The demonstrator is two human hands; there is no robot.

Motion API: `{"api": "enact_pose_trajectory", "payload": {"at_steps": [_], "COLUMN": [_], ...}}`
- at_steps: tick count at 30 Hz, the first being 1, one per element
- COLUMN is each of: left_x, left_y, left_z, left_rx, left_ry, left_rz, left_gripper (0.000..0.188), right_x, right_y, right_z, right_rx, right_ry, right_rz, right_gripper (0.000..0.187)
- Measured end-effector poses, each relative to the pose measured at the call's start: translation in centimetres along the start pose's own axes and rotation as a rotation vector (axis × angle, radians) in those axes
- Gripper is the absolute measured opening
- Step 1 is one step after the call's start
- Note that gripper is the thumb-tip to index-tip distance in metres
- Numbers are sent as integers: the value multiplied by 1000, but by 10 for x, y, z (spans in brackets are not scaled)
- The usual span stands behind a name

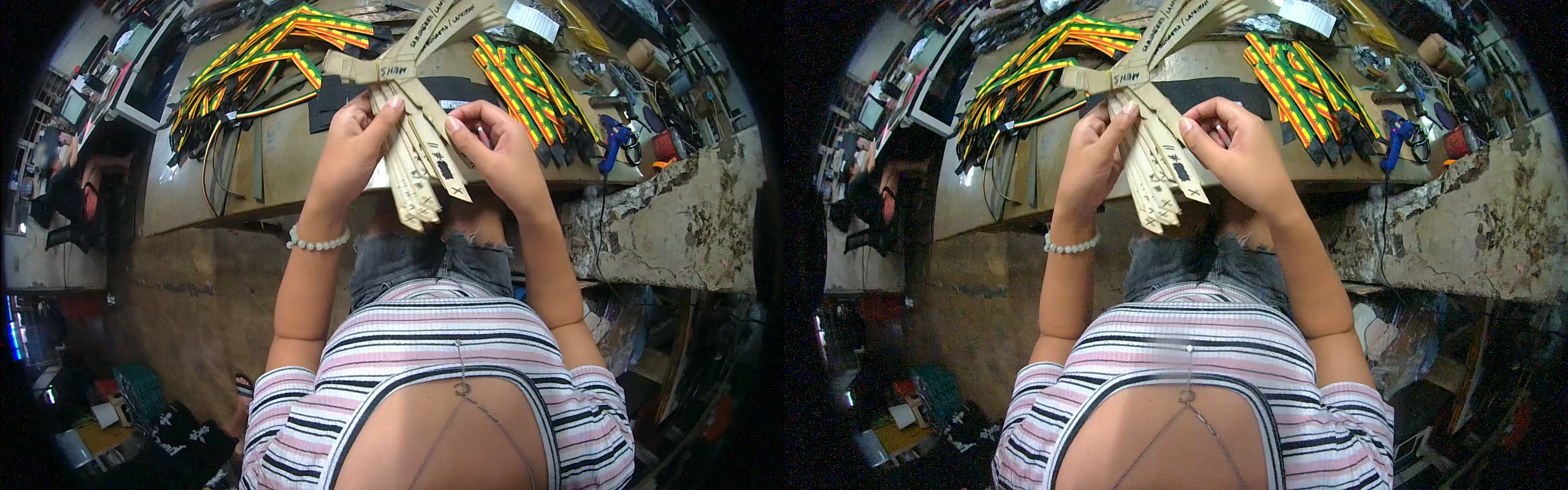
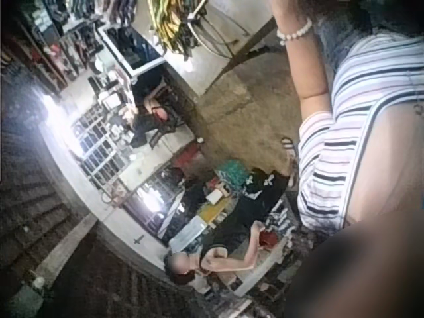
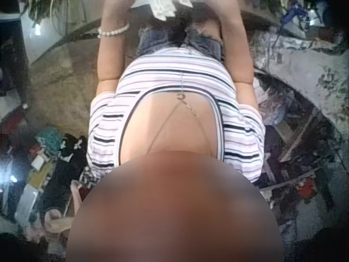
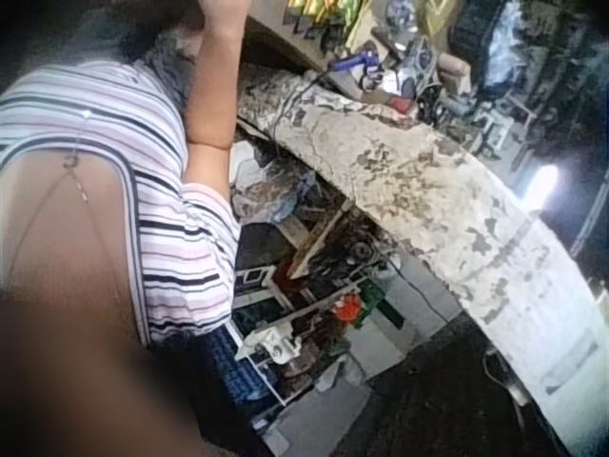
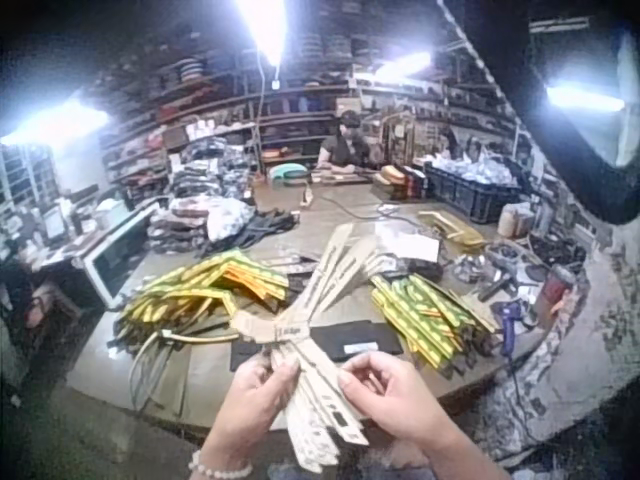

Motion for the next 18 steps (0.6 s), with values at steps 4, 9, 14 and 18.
{"api": "enact_pose_trajectory", "payload": {"at_steps": [4,9,14,18], "left_x": [4,14,33,49], "left_y": [-7,-15,-18,-9], "left_z": [1,21,35,45], "left_rx": [220,158,178,195], "left_ry": [-4,-154,-198,-232], "left_rz": [-62,-72,-22,82], "left_gripper": [31,34,38,40], "right_x": [8,25,38,46], "right_y": [5,12,3,-12], "right_z": [-10,-23,-43,-50], "right_rx": [27,215,279,203], "right_ry": [-20,-6,109,87], "right_rz": [28,119,126,101], "right_gripper": [22,22,29,32]}}
Point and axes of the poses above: each hand's wrist, its own x-axis towards the middle knuckle, its own y-axis out of the palm, z = x × y, the point moved 10 cm from there along x, towards the middle knuckle, and after that the axes turned 5 degrees about z, right-handed, at the moved point
